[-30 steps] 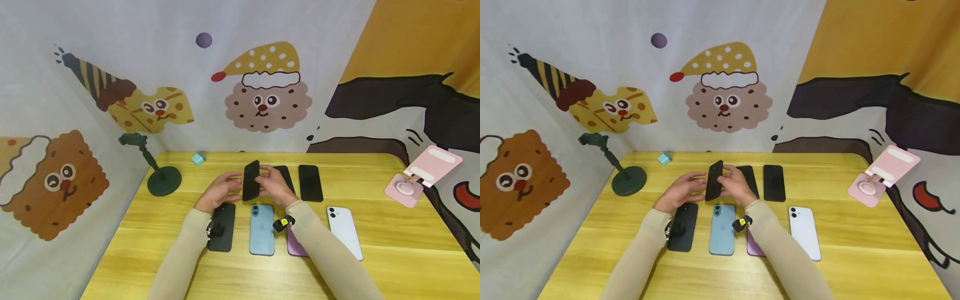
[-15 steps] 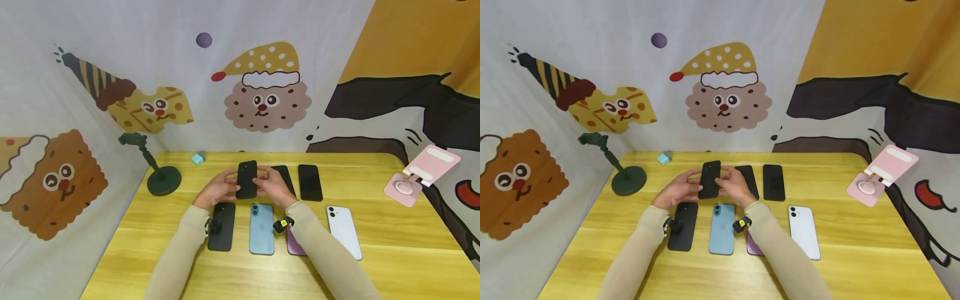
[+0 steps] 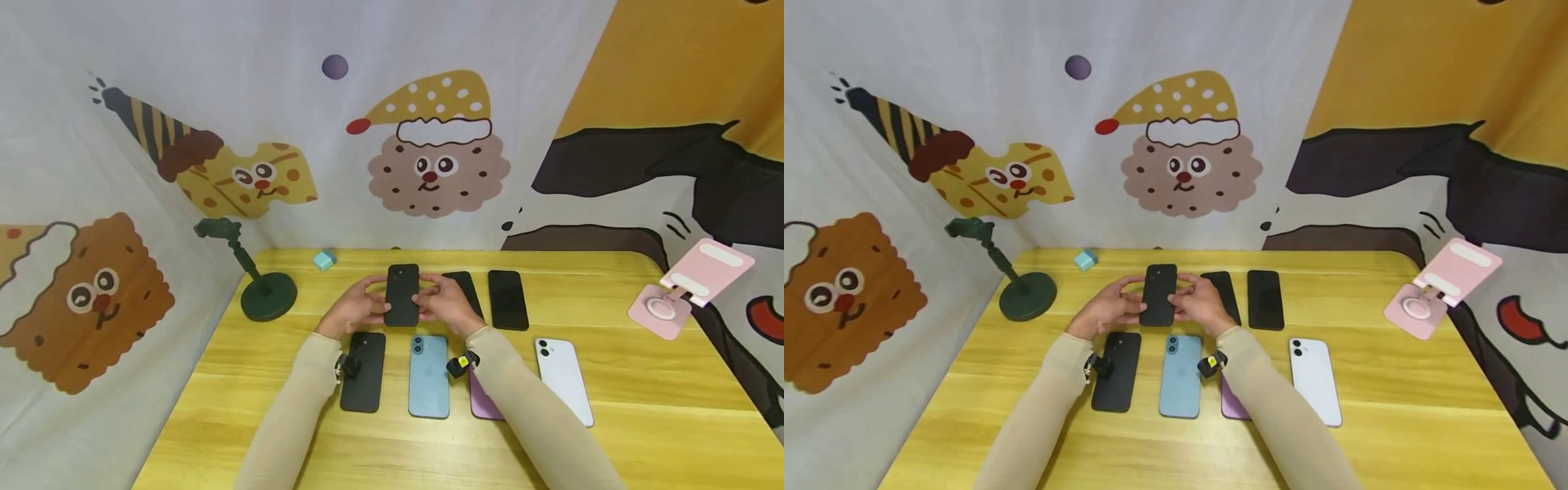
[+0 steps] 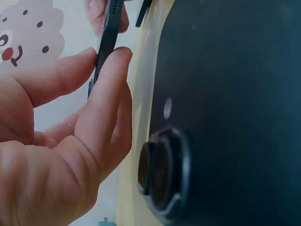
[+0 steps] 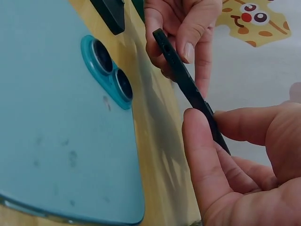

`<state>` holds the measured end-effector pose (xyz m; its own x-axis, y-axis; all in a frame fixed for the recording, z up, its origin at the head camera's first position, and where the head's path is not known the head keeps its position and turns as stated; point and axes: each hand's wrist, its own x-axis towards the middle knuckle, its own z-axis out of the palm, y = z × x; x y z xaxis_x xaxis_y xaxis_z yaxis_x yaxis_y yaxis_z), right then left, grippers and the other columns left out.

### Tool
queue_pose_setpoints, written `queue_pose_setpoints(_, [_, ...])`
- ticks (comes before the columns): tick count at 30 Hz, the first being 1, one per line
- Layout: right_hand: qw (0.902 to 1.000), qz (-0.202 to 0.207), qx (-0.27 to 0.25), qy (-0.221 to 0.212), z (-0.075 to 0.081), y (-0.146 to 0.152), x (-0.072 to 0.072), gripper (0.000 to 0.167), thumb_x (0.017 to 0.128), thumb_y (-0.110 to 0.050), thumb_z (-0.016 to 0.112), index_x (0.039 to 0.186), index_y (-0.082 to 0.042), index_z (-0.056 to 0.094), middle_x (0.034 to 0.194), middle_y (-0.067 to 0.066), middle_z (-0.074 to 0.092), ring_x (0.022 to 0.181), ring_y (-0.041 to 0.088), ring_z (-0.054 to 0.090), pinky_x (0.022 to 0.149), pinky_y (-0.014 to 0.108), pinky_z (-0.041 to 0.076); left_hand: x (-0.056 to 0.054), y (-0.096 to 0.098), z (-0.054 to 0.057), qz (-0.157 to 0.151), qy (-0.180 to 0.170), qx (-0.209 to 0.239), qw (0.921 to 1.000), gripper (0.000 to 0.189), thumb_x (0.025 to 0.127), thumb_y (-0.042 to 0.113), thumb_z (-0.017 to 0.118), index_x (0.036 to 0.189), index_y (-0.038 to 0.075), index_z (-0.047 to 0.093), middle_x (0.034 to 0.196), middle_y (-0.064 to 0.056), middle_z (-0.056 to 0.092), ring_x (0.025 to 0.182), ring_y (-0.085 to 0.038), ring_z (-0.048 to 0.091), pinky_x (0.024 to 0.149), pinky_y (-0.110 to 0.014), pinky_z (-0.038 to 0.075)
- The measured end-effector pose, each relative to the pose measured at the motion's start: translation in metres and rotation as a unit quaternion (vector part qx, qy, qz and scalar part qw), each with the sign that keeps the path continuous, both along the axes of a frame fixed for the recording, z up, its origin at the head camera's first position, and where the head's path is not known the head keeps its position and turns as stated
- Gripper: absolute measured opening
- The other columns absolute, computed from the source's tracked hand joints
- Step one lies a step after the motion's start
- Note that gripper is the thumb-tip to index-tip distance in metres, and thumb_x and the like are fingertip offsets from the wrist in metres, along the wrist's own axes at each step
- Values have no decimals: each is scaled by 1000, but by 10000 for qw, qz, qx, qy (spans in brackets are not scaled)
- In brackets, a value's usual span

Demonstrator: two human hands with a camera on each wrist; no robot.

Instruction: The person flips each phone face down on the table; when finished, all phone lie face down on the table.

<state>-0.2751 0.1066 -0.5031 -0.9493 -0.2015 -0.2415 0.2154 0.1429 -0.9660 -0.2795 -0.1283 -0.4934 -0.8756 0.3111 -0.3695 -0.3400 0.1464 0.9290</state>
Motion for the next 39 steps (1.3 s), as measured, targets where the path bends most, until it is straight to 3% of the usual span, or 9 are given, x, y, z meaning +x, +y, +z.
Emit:
queue_pose_setpoints(11, [9997, 65, 165, -142, -8, -6, -2, 70, 97, -4, 75, 161, -11, 46, 125, 21, 67, 86, 24, 76, 72, 36, 66, -1, -9, 1, -6, -80, -501, 9987, 69, 97, -3, 72, 158, 19, 48, 125, -20, 66, 95, -22, 73, 81, -31, 64])
queue_pose_setpoints(21, [9992, 140, 299, -207, -13, -8, 1, 73, 97, 1, 72, 163, -7, 41, 119, 18, 65, 86, 21, 75, 72, 34, 66, 0, -7, -4, -48, -78, -659, 9978, 65, 100, 0, 69, 160, 15, 48, 127, -18, 63, 98, -20, 72, 83, -30, 64])
queue_pose_setpoints(31, [9987, 260, 430, -25, -5, -8, 2, 72, 96, 2, 69, 162, -2, 39, 119, 19, 61, 96, 26, 76, 76, 36, 67, 0, -3, -1, 24, -122, -477, 9988, 59, 103, 1, 65, 159, 7, 48, 145, -23, 60, 128, -33, 67, 100, -39, 61])
queue_pose_setpoints(39, [9977, 265, 547, -308, -1, -10, 4, 68, 100, -9, 72, 160, 0, 42, 125, 20, 63, 102, 28, 73, 80, 38, 66, 4, -2, -1, -22, -35, -639, 9979, 53, 106, 3, 59, 158, 2, 48, 149, -23, 59, 130, -32, 64, 99, -38, 61])
